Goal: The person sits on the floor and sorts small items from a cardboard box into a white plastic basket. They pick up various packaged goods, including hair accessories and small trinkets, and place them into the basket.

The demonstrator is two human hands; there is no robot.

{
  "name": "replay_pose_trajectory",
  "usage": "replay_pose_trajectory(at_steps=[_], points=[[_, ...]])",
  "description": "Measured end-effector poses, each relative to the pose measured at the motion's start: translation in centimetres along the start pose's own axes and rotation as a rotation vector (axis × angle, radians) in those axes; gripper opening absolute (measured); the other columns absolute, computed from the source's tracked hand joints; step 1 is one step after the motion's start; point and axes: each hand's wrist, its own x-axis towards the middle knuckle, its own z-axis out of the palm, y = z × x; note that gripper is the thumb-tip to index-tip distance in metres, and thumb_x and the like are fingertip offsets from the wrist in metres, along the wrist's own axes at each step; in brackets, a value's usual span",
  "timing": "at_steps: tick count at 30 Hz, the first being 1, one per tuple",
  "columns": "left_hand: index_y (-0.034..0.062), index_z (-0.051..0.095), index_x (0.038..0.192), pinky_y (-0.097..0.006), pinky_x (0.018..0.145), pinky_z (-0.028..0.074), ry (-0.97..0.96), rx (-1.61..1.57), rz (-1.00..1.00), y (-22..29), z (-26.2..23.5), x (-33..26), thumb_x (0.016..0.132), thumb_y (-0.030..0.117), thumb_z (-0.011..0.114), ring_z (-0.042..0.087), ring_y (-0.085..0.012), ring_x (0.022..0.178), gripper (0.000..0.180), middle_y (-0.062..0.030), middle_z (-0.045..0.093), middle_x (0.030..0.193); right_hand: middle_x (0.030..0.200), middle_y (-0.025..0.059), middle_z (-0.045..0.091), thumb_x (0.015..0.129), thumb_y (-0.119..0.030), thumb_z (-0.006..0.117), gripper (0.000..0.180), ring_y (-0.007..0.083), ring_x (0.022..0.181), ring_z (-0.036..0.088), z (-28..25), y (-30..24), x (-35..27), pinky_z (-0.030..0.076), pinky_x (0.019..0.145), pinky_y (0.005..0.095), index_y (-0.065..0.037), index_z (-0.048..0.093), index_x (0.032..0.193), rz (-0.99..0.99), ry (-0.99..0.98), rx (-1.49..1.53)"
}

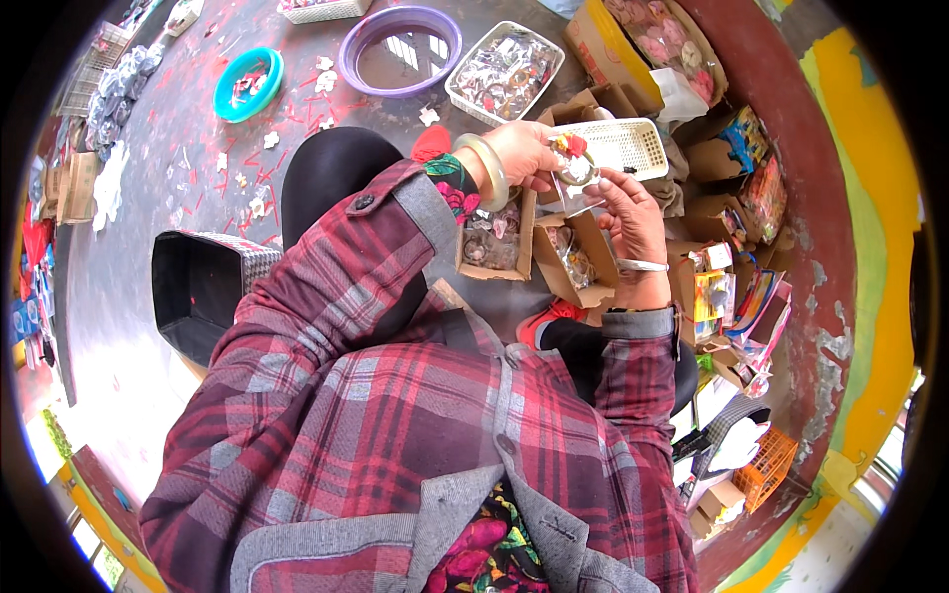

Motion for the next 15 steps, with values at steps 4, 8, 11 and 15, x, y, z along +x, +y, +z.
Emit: replay_pose_trajectory(at_steps=[4, 8, 11, 15], points=[[0.0036, 0.052, 0.106, -0.020, 0.062, 0.045, -0.078, 0.082, -0.049, 0.0, -0.1, -0.1, 0.082, 0.006, 0.049, 0.058, -0.0094, 0.078, 0.024, -0.0030, 0.061, 0.094, 0.074, 0.0064, 0.062, 0.078, -0.008, 0.061, 0.016, 0.0092, 0.061, 0.057, -0.6, 0.5, 0.0, 0.038, 0.048, 0.0158, -0.001, 0.060, 0.092, 0.057, 0.003, 0.019], [0.0033, 0.055, 0.102, -0.023, 0.067, 0.045, 0.107, 0.107, 0.044, 0.2, -0.5, -0.1, 0.080, 0.007, 0.052, 0.057, -0.0096, 0.079, 0.023, -0.0030, 0.061, 0.092, 0.071, 0.0038, 0.061, 0.078, -0.008, 0.061, 0.014, 0.0082, 0.059, 0.057, -0.5, 0.6, 0.0, 0.037, 0.046, 0.0156, -0.002, 0.060, 0.090, 0.054, 0.023, -0.001], [0.0025, 0.058, 0.097, -0.028, 0.072, 0.044, 0.386, -0.027, 0.255, 1.4, -1.5, -0.1, 0.078, 0.008, 0.055, 0.055, -0.0112, 0.084, 0.020, -0.0046, 0.061, 0.093, 0.067, 0.0042, 0.060, 0.078, -0.007, 0.061, 0.011, 0.0077, 0.056, 0.055, -0.5, 1.2, 0.2, 0.037, 0.044, 0.0164, 0.000, 0.061, 0.086, 0.066, 0.046, -0.053], [0.0002, 0.057, 0.096, -0.027, 0.073, 0.044, 0.403, -0.229, 0.453, 3.3, -2.6, -1.3, 0.078, 0.007, 0.054, 0.056, -0.0144, 0.087, 0.020, -0.0078, 0.061, 0.094, 0.062, 0.0033, 0.057, 0.077, -0.008, 0.060, 0.010, 0.0096, 0.048, 0.055, -0.5, 6.2, 1.4, 0.037, 0.037, 0.0183, 0.001, 0.060, 0.082, 0.139, 0.006, -0.260]])
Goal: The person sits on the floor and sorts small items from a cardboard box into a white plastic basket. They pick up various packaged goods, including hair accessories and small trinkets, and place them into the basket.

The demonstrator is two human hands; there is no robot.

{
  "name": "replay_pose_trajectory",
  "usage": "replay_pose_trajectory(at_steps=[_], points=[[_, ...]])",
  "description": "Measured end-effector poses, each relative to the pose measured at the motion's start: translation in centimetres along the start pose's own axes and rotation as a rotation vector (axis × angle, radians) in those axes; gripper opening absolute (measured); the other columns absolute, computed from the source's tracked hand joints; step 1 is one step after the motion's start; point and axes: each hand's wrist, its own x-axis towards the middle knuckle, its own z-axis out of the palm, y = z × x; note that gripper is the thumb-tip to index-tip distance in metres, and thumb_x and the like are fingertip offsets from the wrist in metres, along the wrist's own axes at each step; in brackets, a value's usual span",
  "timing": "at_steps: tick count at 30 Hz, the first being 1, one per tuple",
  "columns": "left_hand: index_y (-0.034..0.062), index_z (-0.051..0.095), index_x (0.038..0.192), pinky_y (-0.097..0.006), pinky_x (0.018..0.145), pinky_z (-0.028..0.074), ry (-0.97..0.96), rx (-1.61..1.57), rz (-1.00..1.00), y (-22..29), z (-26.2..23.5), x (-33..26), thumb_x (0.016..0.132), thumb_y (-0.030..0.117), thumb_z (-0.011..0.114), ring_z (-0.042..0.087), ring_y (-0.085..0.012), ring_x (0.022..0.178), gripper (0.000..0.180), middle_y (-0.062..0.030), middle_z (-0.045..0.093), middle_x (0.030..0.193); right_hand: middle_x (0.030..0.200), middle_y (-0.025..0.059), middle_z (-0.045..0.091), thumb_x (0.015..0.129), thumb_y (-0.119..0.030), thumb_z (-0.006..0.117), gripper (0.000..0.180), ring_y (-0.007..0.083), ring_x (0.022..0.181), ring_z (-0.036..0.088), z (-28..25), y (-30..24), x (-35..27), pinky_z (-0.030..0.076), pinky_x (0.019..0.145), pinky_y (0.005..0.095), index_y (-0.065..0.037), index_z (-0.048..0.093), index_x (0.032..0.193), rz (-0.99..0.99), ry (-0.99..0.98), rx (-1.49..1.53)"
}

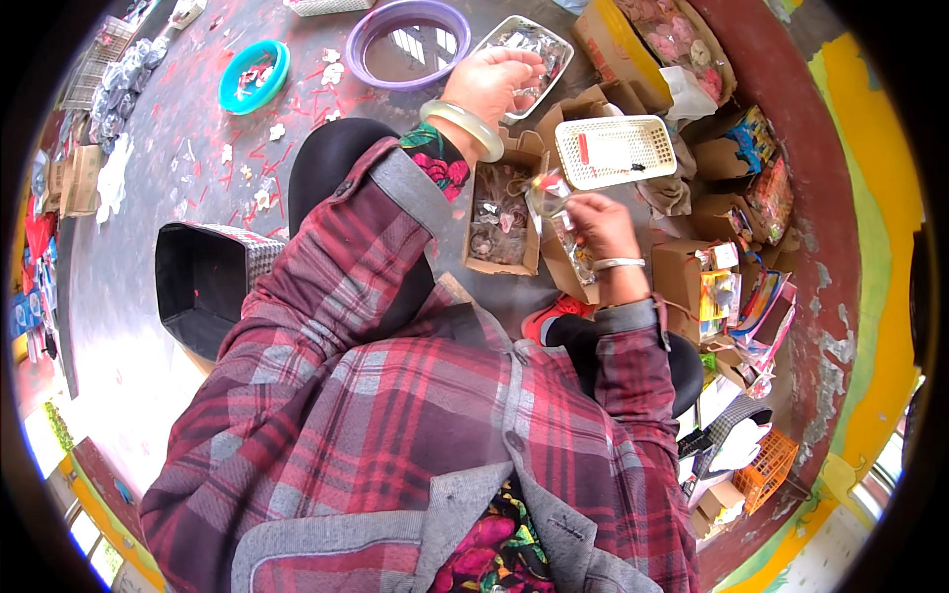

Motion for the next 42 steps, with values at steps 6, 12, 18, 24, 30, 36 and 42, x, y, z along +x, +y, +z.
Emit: replay_pose_trajectory(at_steps=[6, 12, 18, 24, 30, 36, 42], points=[[0.0008, 0.058, 0.093, -0.028, 0.074, 0.045, -0.065, -0.078, -0.059, -0.2, -0.1, -0.5, 0.079, 0.007, 0.052, 0.059, -0.0172, 0.086, 0.016, -0.0097, 0.061, 0.094, 0.063, 0.0093, 0.058, 0.077, -0.004, 0.055, 0.008, 0.0171, 0.051, 0.061, 5.3, 6.0, 1.4, 0.048, 0.039, 0.0269, 0.004, 0.056, 0.074, 0.246, -0.075, -0.148], [0.0020, 0.058, 0.092, -0.028, 0.073, 0.046, -0.070, -0.071, -0.070, -0.1, -0.3, -0.6, 0.080, 0.008, 0.052, 0.059, -0.0176, 0.086, 0.015, -0.0086, 0.061, 0.091, 0.065, 0.0116, 0.058, 0.077, -0.002, 0.050, 0.011, 0.0197, 0.052, 0.061, 6.9, 8.4, 5.5, 0.051, 0.041, 0.0288, 0.006, 0.056, 0.081, 0.161, 0.058, -0.052], [0.0020, 0.058, 0.092, -0.028, 0.073, 0.045, -0.054, -0.047, -0.079, -0.1, 0.0, -0.7, 0.080, 0.009, 0.052, 0.059, -0.0176, 0.086, 0.015, -0.0095, 0.061, 0.092, 0.074, 0.0145, 0.061, 0.077, -0.002, 0.047, 0.020, 0.0202, 0.056, 0.062, 6.7, 8.4, 6.0, 0.052, 0.045, 0.0294, 0.006, 0.057, 0.092, 0.317, -0.030, -0.251], [0.0015, 0.058, 0.094, -0.028, 0.073, 0.045, -0.076, -0.044, -0.074, -0.7, 0.1, -0.4, 0.080, 0.008, 0.051, 0.058, -0.0179, 0.087, 0.017, -0.0101, 0.062, 0.093, 0.076, 0.0113, 0.062, 0.081, -0.011, 0.054, 0.018, 0.0162, 0.064, 0.062, -0.3, 2.2, 3.1, 0.050, 0.049, 0.0239, 0.003, 0.058, 0.093, 0.173, -0.201, -0.031], [-0.0002, 0.057, 0.097, -0.029, 0.076, 0.045, -0.091, -0.029, -0.091, -1.2, 0.5, -0.4, 0.080, 0.007, 0.048, 0.058, -0.0180, 0.088, 0.020, -0.0110, 0.061, 0.094, 0.076, 0.0107, 0.065, 0.075, -0.017, 0.061, 0.019, 0.0168, 0.064, 0.063, -11.7, 3.2, 3.8, 0.049, 0.054, 0.0247, -0.001, 0.063, 0.085, 0.127, 0.270, -0.222], [0.0000, 0.056, 0.099, -0.028, 0.077, 0.044, -0.117, -0.003, -0.113, -1.6, 1.1, -0.5, 0.081, 0.008, 0.048, 0.057, -0.0178, 0.089, 0.021, -0.0109, 0.060, 0.096, 0.068, 0.0126, 0.063, 0.069, -0.030, 0.065, 0.032, 0.0217, 0.064, 0.061, -11.5, 12.8, 5.8, 0.047, 0.055, 0.0315, -0.001, 0.065, 0.082, 0.219, -0.022, -1.134], [0.0005, 0.056, 0.100, -0.027, 0.076, 0.044, -0.126, 0.022, -0.144, -1.8, 1.2, -0.5, 0.081, 0.008, 0.048, 0.057, -0.0175, 0.089, 0.022, -0.0103, 0.060, 0.097, 0.100, 0.0198, 0.059, 0.068, -0.036, 0.062, 0.043, 0.0321, 0.094, 0.057, -4.1, 13.7, 3.4, 0.045, 0.082, 0.0362, -0.003, 0.063, 0.096, 0.319, -0.096, -1.435]])
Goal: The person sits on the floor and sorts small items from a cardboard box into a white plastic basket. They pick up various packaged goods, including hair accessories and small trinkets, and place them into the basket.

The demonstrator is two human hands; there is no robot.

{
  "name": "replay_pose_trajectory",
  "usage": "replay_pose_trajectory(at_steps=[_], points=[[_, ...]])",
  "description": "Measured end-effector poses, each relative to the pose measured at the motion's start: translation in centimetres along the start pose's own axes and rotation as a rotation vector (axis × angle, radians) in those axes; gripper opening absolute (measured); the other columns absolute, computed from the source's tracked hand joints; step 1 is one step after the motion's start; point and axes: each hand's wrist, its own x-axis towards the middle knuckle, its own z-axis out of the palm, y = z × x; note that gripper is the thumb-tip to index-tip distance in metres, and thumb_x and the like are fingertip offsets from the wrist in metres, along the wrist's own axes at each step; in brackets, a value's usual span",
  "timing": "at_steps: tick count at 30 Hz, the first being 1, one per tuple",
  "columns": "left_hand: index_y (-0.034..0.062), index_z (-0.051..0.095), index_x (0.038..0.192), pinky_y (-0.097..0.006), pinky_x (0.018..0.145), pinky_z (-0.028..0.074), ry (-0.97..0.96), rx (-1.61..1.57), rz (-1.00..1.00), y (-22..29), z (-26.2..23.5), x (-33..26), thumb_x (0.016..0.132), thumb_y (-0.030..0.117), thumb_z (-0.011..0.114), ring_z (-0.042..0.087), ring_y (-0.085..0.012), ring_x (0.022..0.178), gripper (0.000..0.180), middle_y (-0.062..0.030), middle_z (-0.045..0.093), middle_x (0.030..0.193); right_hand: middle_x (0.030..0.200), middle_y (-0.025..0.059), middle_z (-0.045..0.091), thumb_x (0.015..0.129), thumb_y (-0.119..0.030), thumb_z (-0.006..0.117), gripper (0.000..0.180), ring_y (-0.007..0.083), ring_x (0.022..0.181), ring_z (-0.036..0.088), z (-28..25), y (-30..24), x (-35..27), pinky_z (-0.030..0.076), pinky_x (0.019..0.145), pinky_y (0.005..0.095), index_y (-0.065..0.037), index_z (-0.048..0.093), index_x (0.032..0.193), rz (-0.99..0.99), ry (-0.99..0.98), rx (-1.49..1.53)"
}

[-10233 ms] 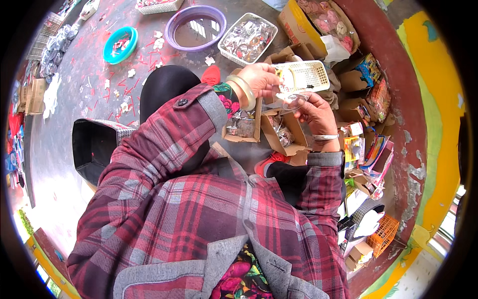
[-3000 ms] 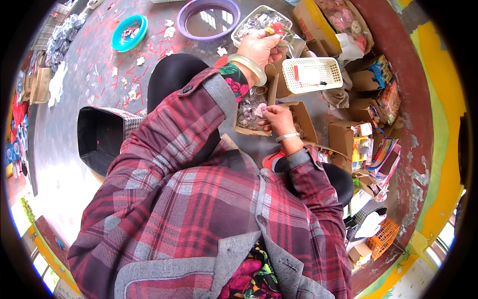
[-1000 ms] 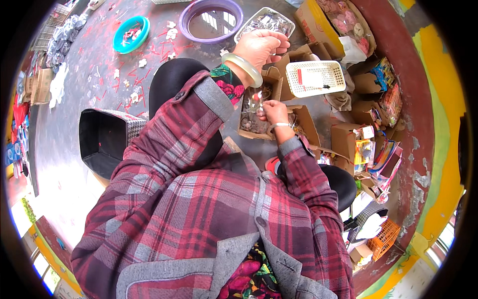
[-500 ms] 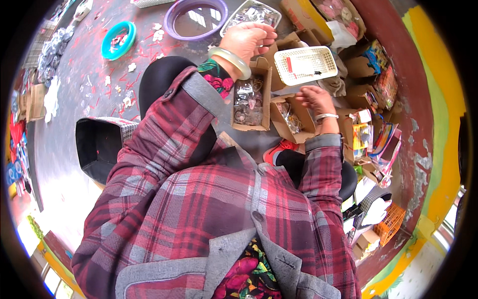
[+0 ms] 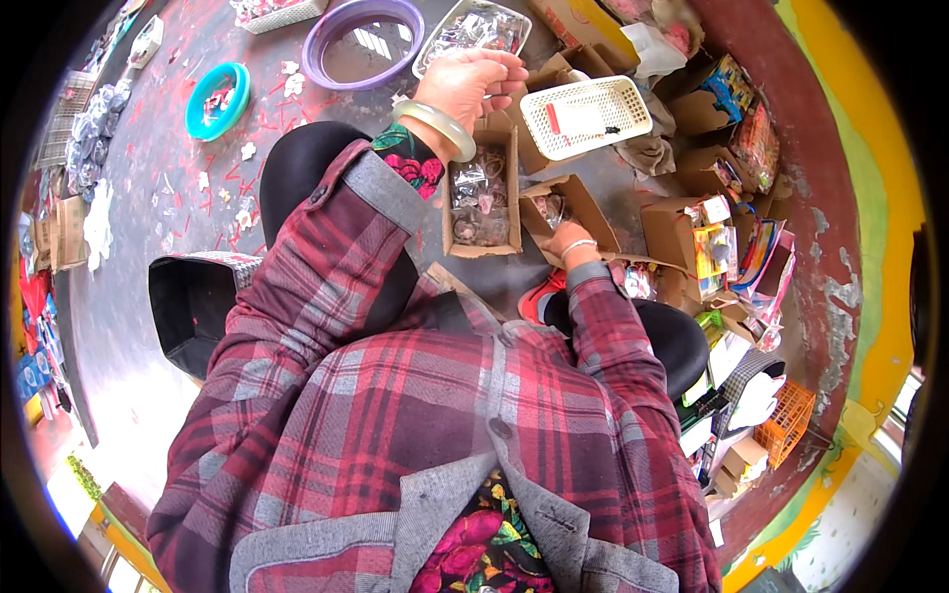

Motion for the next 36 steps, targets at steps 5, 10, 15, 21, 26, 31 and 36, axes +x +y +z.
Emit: replay_pose_trajectory(at_steps=[5, 10, 15, 21, 26, 31, 36], points=[[0.0016, 0.057, 0.100, -0.027, 0.078, 0.043, -0.011, -0.002, -0.022, -0.3, 0.3, -0.1, 0.082, 0.009, 0.049, 0.057, -0.0176, 0.091, 0.021, -0.0096, 0.060, 0.097, 0.101, 0.0195, 0.059, 0.077, -0.021, 0.050, 0.030, 0.0304, 0.095, 0.057, 2.5, 0.8, 0.1, 0.046, 0.081, 0.0379, -0.003, 0.062, 0.097, 0.105, 0.033, 0.013], [0.0017, 0.056, 0.100, -0.028, 0.078, 0.043, -0.017, -0.001, -0.022, -0.3, 0.1, -0.1, 0.082, 0.011, 0.049, 0.057, -0.0176, 0.092, 0.022, -0.0095, 0.060, 0.097, 0.099, 0.0154, 0.061, 0.080, -0.017, 0.046, 0.025, 0.0266, 0.093, 0.059, 1.6, -0.3, -1.1, 0.048, 0.077, 0.0372, -0.006, 0.064, 0.095, 0.110, 0.110, -0.070], [0.0019, 0.056, 0.100, -0.028, 0.078, 0.043, -0.029, 0.010, -0.039, -0.6, 0.1, -0.1, 0.082, 0.011, 0.048, 0.057, -0.0176, 0.091, 0.022, -0.0096, 0.060, 0.097, 0.097, 0.0079, 0.063, 0.082, -0.017, 0.045, 0.025, 0.0237, 0.091, 0.061, 3.4, -0.1, -1.0, 0.049, 0.074, 0.0349, -0.013, 0.065, 0.097, 0.122, 0.080, -0.181], [0.0017, 0.056, 0.100, -0.027, 0.078, 0.043, -0.047, 0.022, -0.046, -0.5, 0.7, -0.2, 0.082, 0.011, 0.047, 0.057, -0.0176, 0.091, 0.022, -0.0097, 0.060, 0.098, 0.098, 0.0168, 0.060, 0.077, -0.015, 0.046, 0.027, 0.0314, 0.093, 0.057, 4.9, 4.9, 3.4, 0.045, 0.082, 0.0376, -0.007, 0.064, 0.096, -0.016, 0.000, -0.190], [0.0012, 0.056, 0.101, -0.027, 0.077, 0.043, -0.041, 0.043, -0.052, -0.5, 0.6, -0.3, 0.082, 0.011, 0.047, 0.057, -0.0174, 0.091, 0.023, -0.0100, 0.060, 0.098, 0.099, 0.0192, 0.059, 0.074, -0.013, 0.046, 0.027, 0.0323, 0.094, 0.056, 1.4, 7.8, 6.0, 0.044, 0.083, 0.0381, 0.000, 0.064, 0.089, -0.123, 0.062, -0.059], [0.0007, 0.056, 0.101, -0.026, 0.077, 0.043, -0.018, 0.058, -0.072, -0.7, 0.4, -0.4, 0.082, 0.011, 0.047, 0.057, -0.0173, 0.091, 0.023, -0.0101, 0.060, 0.098, 0.103, 0.0182, 0.057, 0.065, -0.022, 0.059, 0.041, 0.0300, 0.099, 0.054, 3.2, 5.9, 7.5, 0.042, 0.086, 0.0361, -0.009, 0.059, 0.104, 0.108, 0.233, 0.307], [0.0007, 0.055, 0.102, -0.026, 0.077, 0.042, 0.008, 0.066, -0.118, -0.7, 0.5, -0.3, 0.083, 0.010, 0.047, 0.057, -0.0179, 0.092, 0.023, -0.0104, 0.060, 0.100, 0.107, 0.0198, 0.056, 0.061, -0.025, 0.062, 0.052, 0.0306, 0.101, 0.053, 4.7, 5.5, 9.4, 0.041, 0.088, 0.0356, -0.007, 0.055, 0.110, 0.173, 0.190, 0.372]])
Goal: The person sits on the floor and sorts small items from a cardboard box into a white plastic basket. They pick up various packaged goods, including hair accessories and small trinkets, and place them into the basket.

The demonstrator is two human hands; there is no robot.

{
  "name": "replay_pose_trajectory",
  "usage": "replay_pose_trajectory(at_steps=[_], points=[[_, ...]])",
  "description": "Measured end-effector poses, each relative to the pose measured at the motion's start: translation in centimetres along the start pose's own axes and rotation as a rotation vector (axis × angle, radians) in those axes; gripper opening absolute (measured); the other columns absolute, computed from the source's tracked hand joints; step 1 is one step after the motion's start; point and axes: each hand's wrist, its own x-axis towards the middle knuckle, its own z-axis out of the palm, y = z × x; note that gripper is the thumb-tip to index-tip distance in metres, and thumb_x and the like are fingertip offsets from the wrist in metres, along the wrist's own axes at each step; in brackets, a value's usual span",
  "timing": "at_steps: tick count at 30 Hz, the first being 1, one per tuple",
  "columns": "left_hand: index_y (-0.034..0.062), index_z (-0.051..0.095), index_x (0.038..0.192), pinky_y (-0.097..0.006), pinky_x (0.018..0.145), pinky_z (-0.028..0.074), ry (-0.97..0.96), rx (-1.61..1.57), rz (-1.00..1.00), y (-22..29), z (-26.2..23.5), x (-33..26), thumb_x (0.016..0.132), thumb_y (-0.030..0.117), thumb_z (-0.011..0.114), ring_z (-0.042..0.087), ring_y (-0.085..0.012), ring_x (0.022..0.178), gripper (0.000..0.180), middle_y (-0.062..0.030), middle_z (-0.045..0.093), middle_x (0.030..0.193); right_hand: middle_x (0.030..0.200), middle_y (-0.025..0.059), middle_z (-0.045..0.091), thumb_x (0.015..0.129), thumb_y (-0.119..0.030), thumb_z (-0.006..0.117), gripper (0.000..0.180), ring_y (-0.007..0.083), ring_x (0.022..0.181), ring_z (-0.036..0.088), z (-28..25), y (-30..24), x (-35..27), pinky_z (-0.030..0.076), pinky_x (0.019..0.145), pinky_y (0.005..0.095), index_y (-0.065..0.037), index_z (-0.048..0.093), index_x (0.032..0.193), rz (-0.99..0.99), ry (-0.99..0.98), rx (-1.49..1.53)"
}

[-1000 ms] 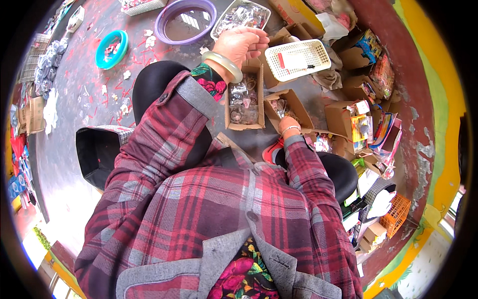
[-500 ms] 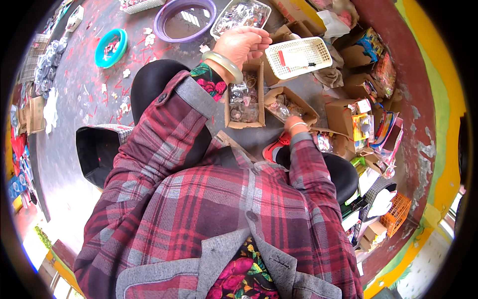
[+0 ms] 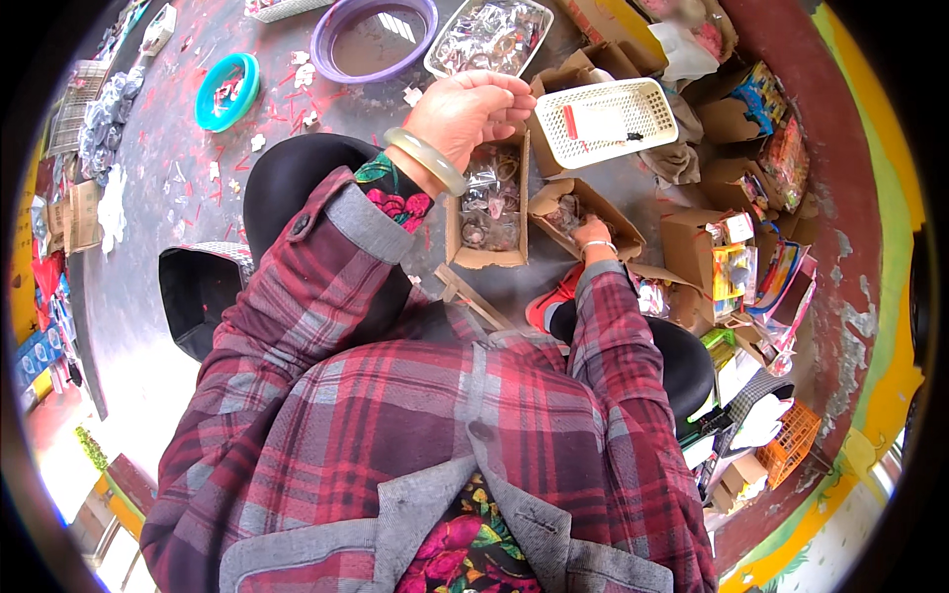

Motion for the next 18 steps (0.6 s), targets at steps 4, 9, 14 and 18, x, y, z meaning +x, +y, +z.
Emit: replay_pose_trajectory(at_steps=[4, 9, 14, 18], points=[[0.0009, 0.055, 0.102, -0.026, 0.077, 0.042, -0.014, -0.008, -0.010, -0.1, -0.2, 0.3, 0.083, 0.010, 0.047, 0.057, -0.0178, 0.092, 0.023, -0.0103, 0.060, 0.100, 0.106, 0.0194, 0.056, 0.061, -0.025, 0.063, 0.051, 0.0312, 0.101, 0.053, -0.5, -0.3, 1.1, 0.042, 0.087, 0.0352, -0.006, 0.056, 0.108, -0.097, -0.075, -0.098], [0.0005, 0.055, 0.103, -0.026, 0.077, 0.043, -0.015, -0.022, -0.024, -0.3, -0.2, 0.4, 0.083, 0.010, 0.047, 0.057, -0.0175, 0.092, 0.023, -0.0105, 0.059, 0.100, 0.106, 0.0174, 0.056, 0.065, -0.023, 0.059, 0.038, 0.0305, 0.098, 0.054, -0.4, -1.0, 1.6, 0.042, 0.086, 0.0358, -0.005, 0.061, 0.099, -0.155, -0.146, -0.198], [0.0004, 0.055, 0.103, -0.026, 0.077, 0.043, -0.015, -0.017, -0.018, -0.2, -0.2, 0.3, 0.084, 0.011, 0.048, 0.057, -0.0172, 0.091, 0.023, -0.0104, 0.060, 0.100, 0.099, 0.0185, 0.058, 0.074, -0.019, 0.047, 0.028, 0.0326, 0.095, 0.055, 0.0, -1.3, 1.6, 0.043, 0.084, 0.0378, -0.003, 0.065, 0.088, -0.263, -0.100, -0.273], [0.0007, 0.055, 0.103, -0.026, 0.076, 0.043, -0.027, -0.021, -0.009, -0.1, 0.3, 0.1, 0.084, 0.011, 0.048, 0.057, -0.0168, 0.090, 0.023, -0.0102, 0.060, 0.098, 0.098, 0.0190, 0.058, 0.074, -0.020, 0.047, 0.029, 0.0332, 0.095, 0.055, -1.1, 0.3, 1.9, 0.043, 0.083, 0.0377, -0.003, 0.065, 0.087, -0.264, -0.097, -0.241]])
